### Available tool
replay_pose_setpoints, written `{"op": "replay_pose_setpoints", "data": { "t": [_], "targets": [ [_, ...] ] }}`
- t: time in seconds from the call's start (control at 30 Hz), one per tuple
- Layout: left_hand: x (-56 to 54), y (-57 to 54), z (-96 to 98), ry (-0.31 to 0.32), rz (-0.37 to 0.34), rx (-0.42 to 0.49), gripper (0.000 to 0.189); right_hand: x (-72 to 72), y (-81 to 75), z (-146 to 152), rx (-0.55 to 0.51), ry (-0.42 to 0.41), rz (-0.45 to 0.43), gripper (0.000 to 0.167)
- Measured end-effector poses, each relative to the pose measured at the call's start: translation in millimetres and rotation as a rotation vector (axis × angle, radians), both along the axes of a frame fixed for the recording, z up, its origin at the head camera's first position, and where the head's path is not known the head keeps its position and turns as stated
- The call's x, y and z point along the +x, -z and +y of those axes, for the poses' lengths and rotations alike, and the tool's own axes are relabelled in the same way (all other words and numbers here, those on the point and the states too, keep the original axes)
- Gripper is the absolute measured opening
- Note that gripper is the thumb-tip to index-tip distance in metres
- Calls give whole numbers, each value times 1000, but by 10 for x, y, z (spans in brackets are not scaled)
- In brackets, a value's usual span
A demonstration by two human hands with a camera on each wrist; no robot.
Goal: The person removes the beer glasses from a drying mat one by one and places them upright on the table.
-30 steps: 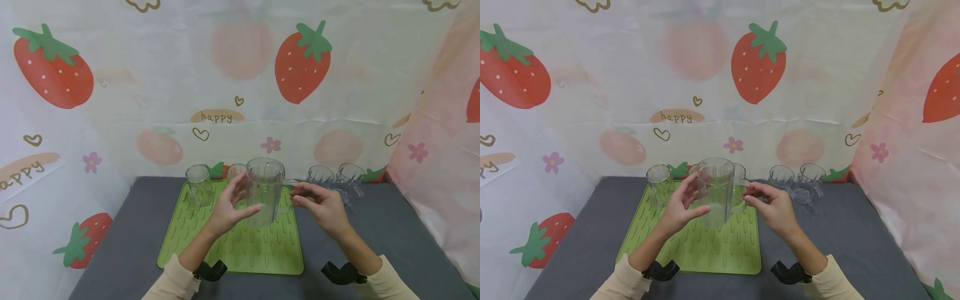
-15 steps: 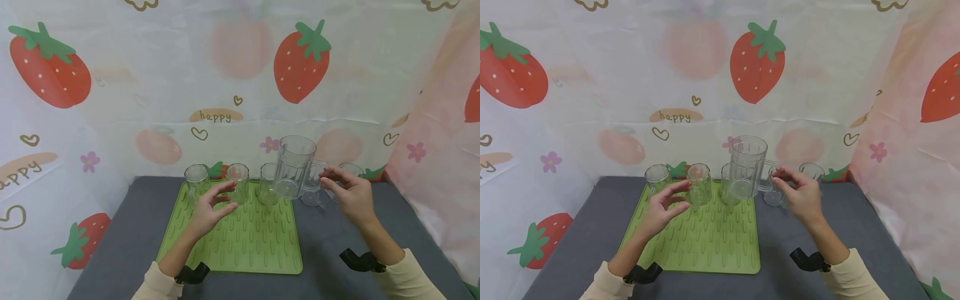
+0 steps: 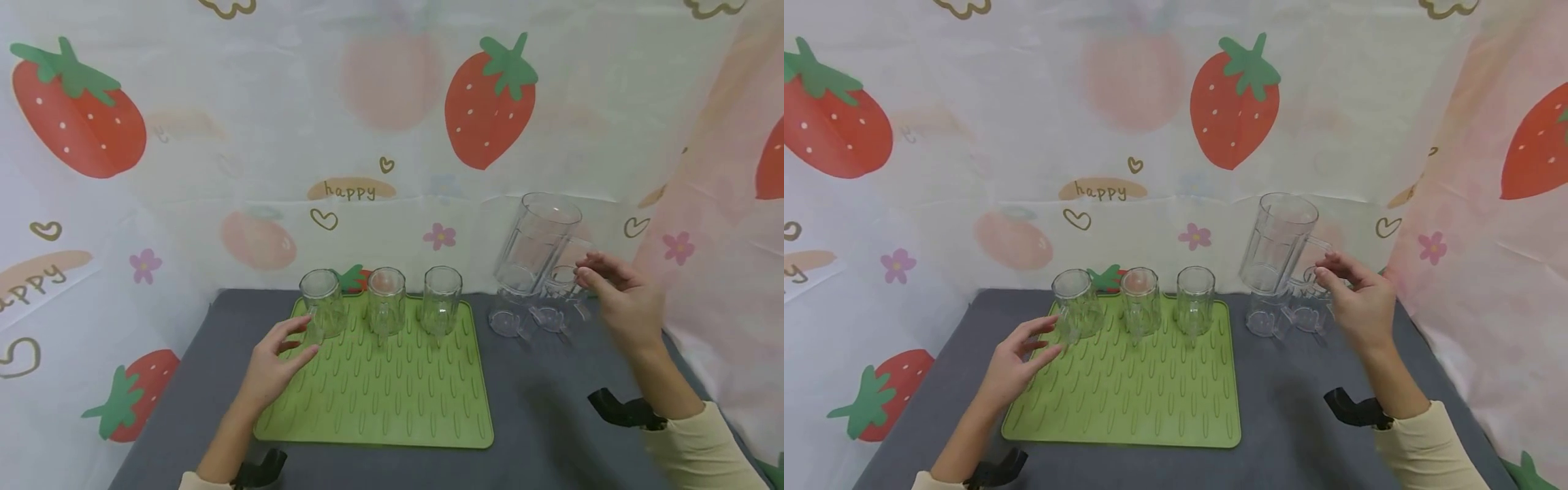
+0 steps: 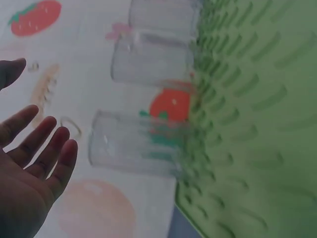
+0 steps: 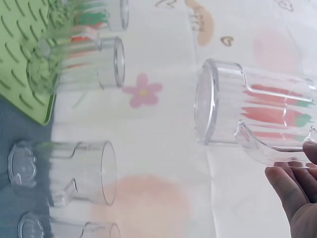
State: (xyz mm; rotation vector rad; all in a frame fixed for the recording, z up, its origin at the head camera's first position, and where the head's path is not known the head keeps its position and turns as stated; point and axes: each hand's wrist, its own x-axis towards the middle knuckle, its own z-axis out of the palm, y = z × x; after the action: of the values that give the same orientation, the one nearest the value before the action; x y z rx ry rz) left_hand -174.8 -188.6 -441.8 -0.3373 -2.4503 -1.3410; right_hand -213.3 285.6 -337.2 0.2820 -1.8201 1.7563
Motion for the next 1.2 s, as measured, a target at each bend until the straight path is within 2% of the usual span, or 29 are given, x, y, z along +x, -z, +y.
{"op": "replay_pose_setpoints", "data": {
  "t": [0.17, 0.23, 0.33, 0.47, 0.53, 0.6, 0.83, 1.0, 1.07, 1.2],
  "targets": [
    [80, 238, -302, -100, -105, -55, 54, -66, -3, 126, -87, 4, 52, 18],
    [89, 328, -400, -112, -165, -65, 57, -85, -16, 181, -82, 16, 82, 18],
    [82, 447, -527, -110, -238, -75, 62, -95, -42, 261, -57, 75, 81, 19],
    [76, 555, -648, -100, -319, -118, 65, -89, -67, 341, -171, 109, 5, 19],
    [78, 589, -689, -100, -361, -153, 68, -88, -69, 380, -256, 108, -32, 18],
    [85, 619, -722, -99, -393, -193, 72, -90, -61, 421, -291, 126, -55, 19],
    [127, 695, -792, -78, -479, -291, 82, -120, 36, 586, -213, 196, 15, 22],
    [155, 730, -814, -74, -532, -323, 86, -121, 99, 701, -171, 258, -18, 23],
    [167, 743, -815, -73, -536, -332, 87, -124, 120, 746, -174, 285, -38, 23],
    [190, 766, -813, -59, -515, -350, 86, -158, 172, 829, -223, 298, -19, 23]
  ]
}}
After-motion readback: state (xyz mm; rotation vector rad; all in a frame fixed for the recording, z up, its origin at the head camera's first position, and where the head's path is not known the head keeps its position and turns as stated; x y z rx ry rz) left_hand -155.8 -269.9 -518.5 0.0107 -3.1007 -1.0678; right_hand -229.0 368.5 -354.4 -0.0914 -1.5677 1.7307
